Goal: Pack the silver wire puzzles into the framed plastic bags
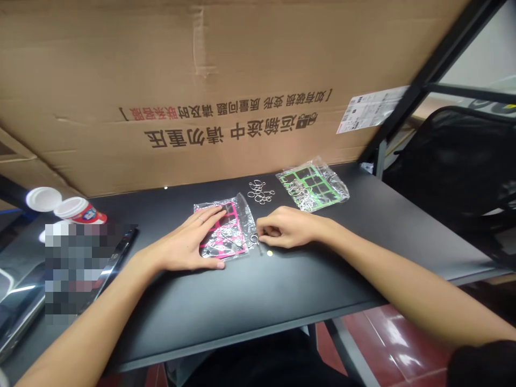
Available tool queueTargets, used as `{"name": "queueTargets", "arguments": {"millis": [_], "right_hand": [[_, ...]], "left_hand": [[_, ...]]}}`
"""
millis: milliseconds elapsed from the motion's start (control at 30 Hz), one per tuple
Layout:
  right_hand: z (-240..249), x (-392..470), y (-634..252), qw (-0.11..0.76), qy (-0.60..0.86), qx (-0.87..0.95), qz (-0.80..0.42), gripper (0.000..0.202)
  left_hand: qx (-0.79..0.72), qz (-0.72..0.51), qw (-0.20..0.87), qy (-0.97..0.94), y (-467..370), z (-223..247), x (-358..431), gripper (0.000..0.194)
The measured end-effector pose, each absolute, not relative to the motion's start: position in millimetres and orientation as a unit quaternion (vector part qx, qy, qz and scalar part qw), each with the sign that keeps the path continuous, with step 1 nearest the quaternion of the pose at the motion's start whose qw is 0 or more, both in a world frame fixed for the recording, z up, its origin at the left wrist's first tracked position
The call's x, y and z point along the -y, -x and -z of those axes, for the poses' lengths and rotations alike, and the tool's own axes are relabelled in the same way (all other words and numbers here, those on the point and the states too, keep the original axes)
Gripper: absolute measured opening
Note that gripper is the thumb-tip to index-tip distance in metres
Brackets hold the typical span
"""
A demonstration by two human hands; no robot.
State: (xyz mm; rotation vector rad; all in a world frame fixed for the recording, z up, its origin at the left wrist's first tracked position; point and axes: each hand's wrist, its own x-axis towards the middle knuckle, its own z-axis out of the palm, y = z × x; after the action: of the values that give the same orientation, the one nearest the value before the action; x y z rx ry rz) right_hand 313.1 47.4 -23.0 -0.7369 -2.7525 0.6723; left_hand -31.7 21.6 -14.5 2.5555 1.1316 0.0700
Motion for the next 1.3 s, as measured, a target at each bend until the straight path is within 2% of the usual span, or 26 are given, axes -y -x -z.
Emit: {"name": "queueTargets", "arguments": {"millis": [433, 600, 833, 1133, 1300], "right_hand": [[28, -68, -326, 0.128, 0.386, 0.906, -0.115, 0.018], [27, -69, -327, 0.127, 0.425, 0.888, -0.118, 0.032], [29, -73, -328, 0.118, 0.443, 0.882, -0.111, 0.014], [32, -77, -330, 0.125, 0.529, 0.837, -0.061, 0.012], [33, -75, -330, 0.173, 0.448, 0.872, -0.091, 0.020]], "left_hand": [[-0.400, -0.023, 0.168, -0.901, 32, 13, -21, 0.125], [-0.403, -0.023, 0.170, -0.899, 31, 13, -21, 0.125], [-0.405, -0.011, 0.169, -0.898, 30, 11, -20, 0.125], [-0.411, 0.000, 0.165, -0.897, 30, 12, -20, 0.126], [-0.409, -0.009, 0.163, -0.898, 29, 11, -19, 0.125]]}}
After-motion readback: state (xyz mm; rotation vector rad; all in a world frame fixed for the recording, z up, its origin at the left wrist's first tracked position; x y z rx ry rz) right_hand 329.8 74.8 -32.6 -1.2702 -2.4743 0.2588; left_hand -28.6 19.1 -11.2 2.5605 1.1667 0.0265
